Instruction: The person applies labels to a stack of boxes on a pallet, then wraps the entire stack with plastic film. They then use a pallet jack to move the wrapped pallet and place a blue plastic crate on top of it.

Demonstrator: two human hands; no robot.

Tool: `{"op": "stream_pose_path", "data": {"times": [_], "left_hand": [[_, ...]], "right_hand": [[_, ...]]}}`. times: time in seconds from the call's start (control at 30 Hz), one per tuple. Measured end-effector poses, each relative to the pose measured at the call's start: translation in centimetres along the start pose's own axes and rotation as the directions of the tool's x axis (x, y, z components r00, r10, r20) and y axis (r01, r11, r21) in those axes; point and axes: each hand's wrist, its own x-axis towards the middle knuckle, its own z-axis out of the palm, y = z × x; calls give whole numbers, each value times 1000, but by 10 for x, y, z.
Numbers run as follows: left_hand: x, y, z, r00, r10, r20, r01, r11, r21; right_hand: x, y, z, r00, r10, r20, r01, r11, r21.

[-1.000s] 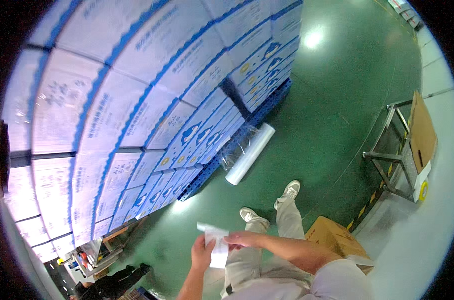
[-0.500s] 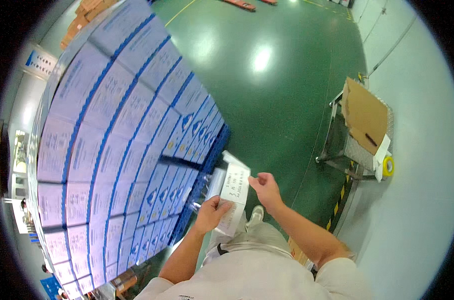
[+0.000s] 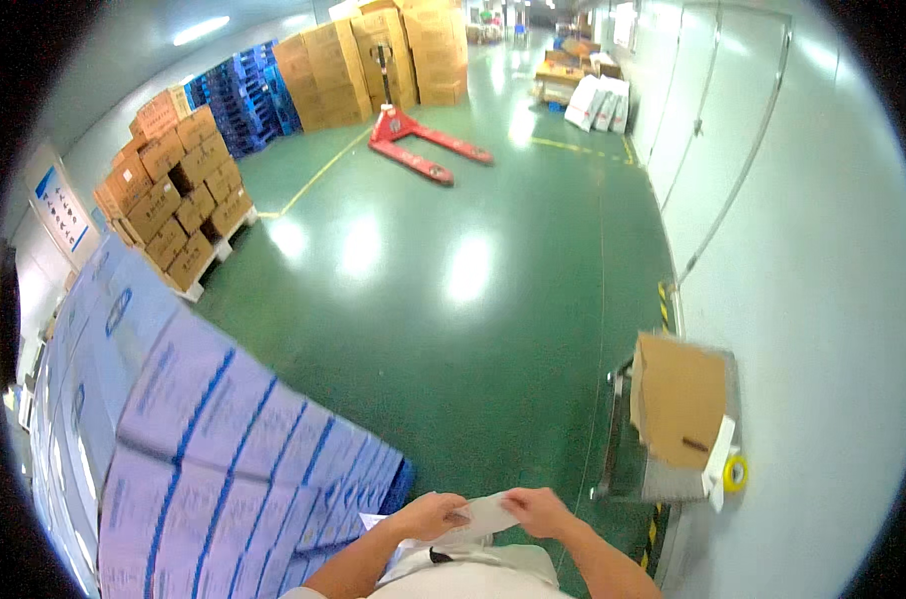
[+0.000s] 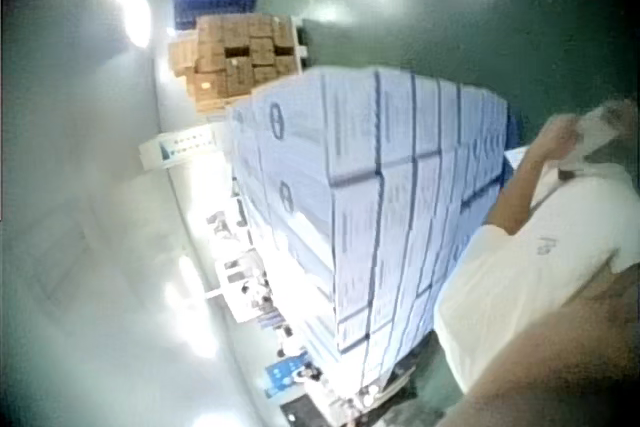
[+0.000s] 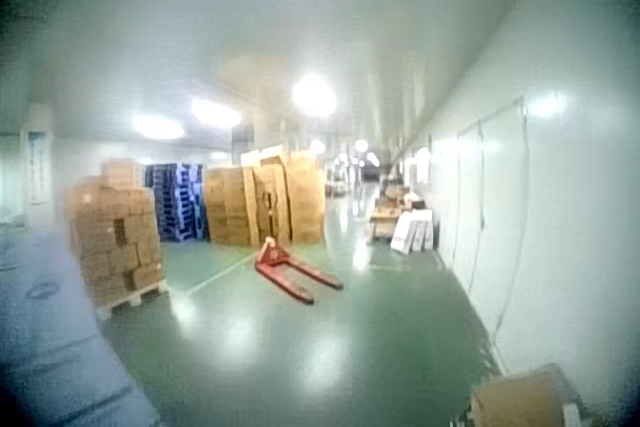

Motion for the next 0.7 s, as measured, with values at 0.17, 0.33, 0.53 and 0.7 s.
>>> {"op": "stream_pose_path", "data": {"times": [0.17, 0.33, 0.53, 0.7], "left_hand": [[65, -46, -96, 959, -241, -151, 277, 912, 301], [113, -103, -161, 862, -429, -271, 491, 840, 232], [156, -136, -205, 696, -634, -338, 676, 737, 10], [167, -131, -249, 432, -813, -391, 771, 557, -307]], "right_hand": [[53, 167, -94, 672, 510, -537, -234, 834, 500], [96, 297, -138, 368, 429, -825, -540, 821, 186], [362, 272, -170, 817, 313, -484, -385, 921, -53], [589, 128, -147, 990, -118, 73, 134, 952, -276]]}}
